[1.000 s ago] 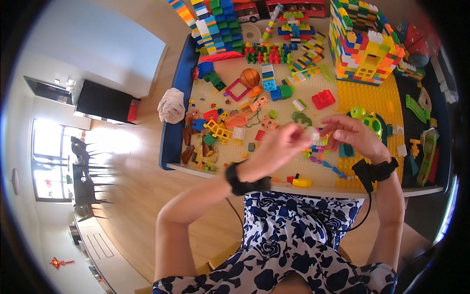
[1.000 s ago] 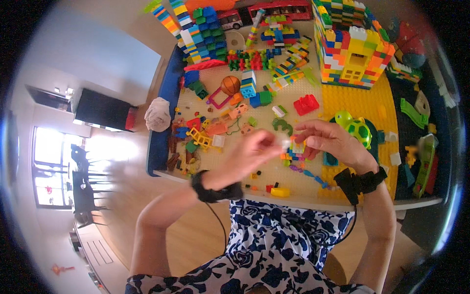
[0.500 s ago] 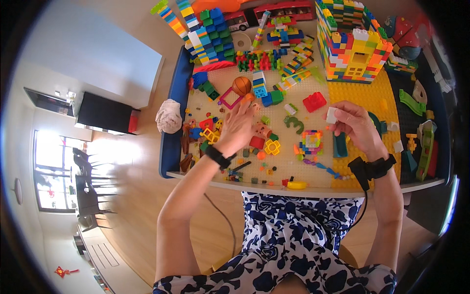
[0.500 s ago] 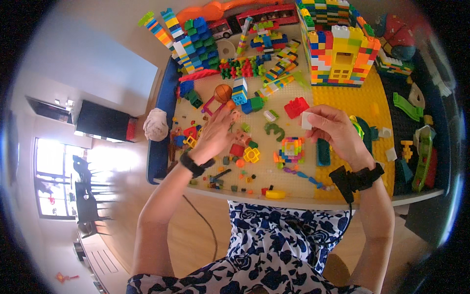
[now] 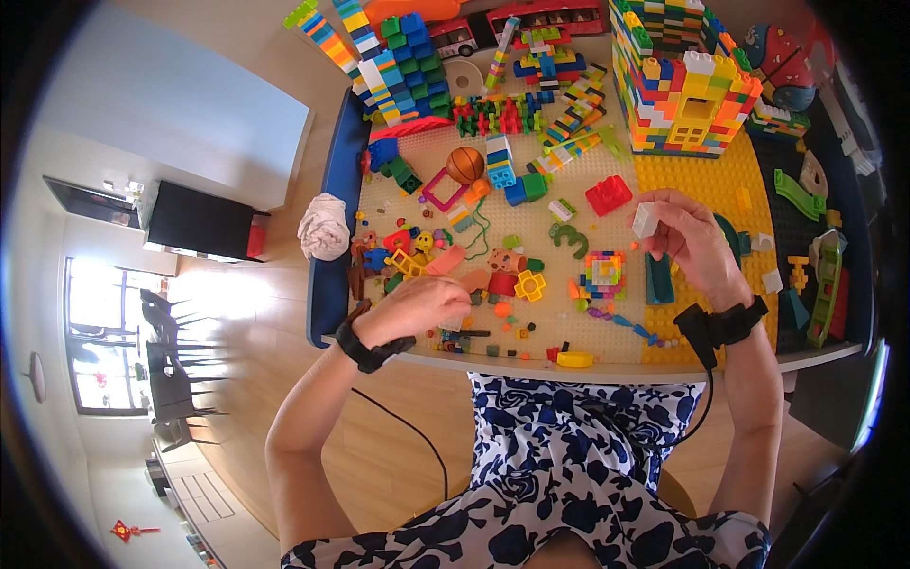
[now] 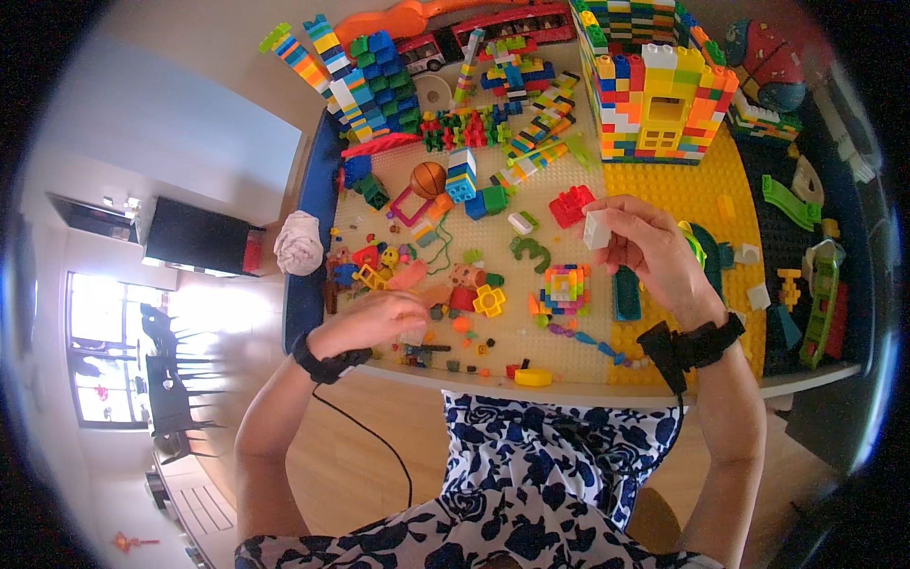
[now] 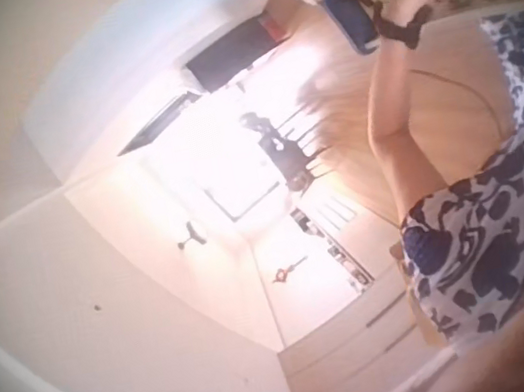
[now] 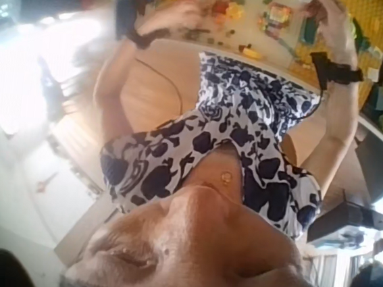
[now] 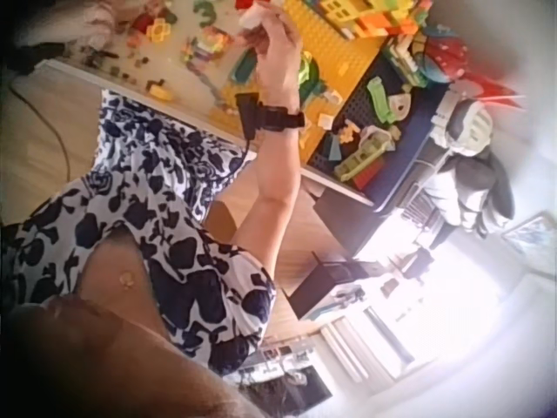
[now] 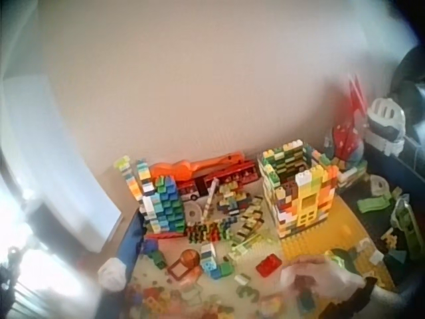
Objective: The person sits on the floor and builds a multi-colored block structure on a yellow baseplate. They pick up various small blocks from the table, connect them to the growing tower, and adjust the placement of pieces. The person also places a green flag on top of the structure.
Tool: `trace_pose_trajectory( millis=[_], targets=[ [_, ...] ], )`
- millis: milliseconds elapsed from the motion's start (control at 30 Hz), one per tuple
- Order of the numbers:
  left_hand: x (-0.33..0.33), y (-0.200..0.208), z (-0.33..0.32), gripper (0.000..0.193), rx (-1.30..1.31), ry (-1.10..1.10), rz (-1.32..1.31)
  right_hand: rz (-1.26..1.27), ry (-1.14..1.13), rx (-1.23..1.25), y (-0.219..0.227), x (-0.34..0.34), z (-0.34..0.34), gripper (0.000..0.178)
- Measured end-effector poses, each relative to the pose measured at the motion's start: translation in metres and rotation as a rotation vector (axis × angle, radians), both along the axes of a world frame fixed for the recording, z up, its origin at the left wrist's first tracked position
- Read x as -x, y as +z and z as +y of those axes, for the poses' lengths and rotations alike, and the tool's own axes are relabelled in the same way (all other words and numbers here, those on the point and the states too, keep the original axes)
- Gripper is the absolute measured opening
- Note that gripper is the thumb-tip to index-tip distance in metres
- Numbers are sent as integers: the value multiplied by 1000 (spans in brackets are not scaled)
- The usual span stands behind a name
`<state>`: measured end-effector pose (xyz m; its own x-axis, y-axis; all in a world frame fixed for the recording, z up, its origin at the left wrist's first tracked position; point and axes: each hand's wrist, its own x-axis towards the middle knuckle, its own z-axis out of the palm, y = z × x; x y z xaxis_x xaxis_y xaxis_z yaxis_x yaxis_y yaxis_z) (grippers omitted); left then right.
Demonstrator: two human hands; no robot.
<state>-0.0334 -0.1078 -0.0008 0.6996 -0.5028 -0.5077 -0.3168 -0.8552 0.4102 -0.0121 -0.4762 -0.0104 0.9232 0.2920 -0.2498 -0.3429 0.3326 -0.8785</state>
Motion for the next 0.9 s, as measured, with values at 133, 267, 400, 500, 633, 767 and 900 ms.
trace_pose_trajectory(
  millis=[133,267,400,500,633,767,900],
  targets=[
    [-18,12,-1,28,-19,124,23,-39,-80,-41,0,-2,-5,29],
    [-27,18,-7,29,-10,235,-68,-76,-121,-9,-6,-6,-9,28],
    [-40,11,2,27,32,384,-193,-77,-149,-56,-3,-5,-7,25],
    [-53,-2,19,27,111,430,-318,-67,-176,-58,-2,-6,-4,24],
    [-64,2,-9,27,180,511,-242,-45,-187,-49,-6,-6,-5,22],
    [-85,-8,-46,45,201,245,-474,-28,-158,-40,-6,-7,-6,18],
    [-105,-17,-78,60,132,150,-618,-7,-117,-30,-4,-6,-6,17]
  ],
)
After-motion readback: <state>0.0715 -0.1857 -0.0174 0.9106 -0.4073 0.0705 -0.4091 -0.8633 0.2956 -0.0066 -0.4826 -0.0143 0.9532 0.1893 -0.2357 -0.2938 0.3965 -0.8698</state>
